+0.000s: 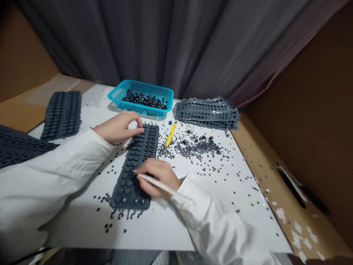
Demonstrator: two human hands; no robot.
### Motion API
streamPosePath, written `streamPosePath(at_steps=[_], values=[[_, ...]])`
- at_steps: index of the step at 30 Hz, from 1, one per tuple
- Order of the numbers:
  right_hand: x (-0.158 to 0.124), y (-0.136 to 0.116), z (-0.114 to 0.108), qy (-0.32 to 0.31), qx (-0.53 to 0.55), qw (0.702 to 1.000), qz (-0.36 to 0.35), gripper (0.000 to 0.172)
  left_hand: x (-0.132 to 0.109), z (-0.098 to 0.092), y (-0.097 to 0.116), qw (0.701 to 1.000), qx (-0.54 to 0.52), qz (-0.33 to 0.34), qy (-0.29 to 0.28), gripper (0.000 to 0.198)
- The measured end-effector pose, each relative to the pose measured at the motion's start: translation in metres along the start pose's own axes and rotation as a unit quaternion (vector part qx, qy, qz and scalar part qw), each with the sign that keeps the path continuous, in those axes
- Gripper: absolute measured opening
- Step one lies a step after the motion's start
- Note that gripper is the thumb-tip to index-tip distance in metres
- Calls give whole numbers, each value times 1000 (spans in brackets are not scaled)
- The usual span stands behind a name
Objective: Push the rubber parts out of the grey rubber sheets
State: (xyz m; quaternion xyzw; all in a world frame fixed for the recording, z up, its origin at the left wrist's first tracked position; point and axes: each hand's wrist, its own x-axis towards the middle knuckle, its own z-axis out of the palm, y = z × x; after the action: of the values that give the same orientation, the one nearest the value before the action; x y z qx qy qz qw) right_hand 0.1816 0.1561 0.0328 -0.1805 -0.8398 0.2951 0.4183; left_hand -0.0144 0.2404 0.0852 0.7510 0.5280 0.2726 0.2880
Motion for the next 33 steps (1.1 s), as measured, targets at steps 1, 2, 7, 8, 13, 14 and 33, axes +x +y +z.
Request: streamPosePath(at_steps=[1,2,7,8,13,14,33], values=[[-5,-3,5,-30,-1,999,-20,10,-9,-5,6,993,76,18,-83,12],[-10,-6,9,-57,-2,998,-38,9,-19,-9,11,978,130,29,-161,10],[-20,-8,15,-136,-18,986,-92,6,-71,4,11,927,127,80,-343,34],[-20,-8,15,-141,-27,985,-97,6,-78,9,6,927,105,93,-347,38],[-20,-8,16,-137,-80,980,-117,6,-89,25,-16,936,49,144,-317,45],[-21,-8,17,-138,-84,980,-120,6,-88,26,-18,936,48,149,-314,46],[-19,-14,8,-203,-266,920,-205,5,-92,31,-25,947,75,150,-275,55]])
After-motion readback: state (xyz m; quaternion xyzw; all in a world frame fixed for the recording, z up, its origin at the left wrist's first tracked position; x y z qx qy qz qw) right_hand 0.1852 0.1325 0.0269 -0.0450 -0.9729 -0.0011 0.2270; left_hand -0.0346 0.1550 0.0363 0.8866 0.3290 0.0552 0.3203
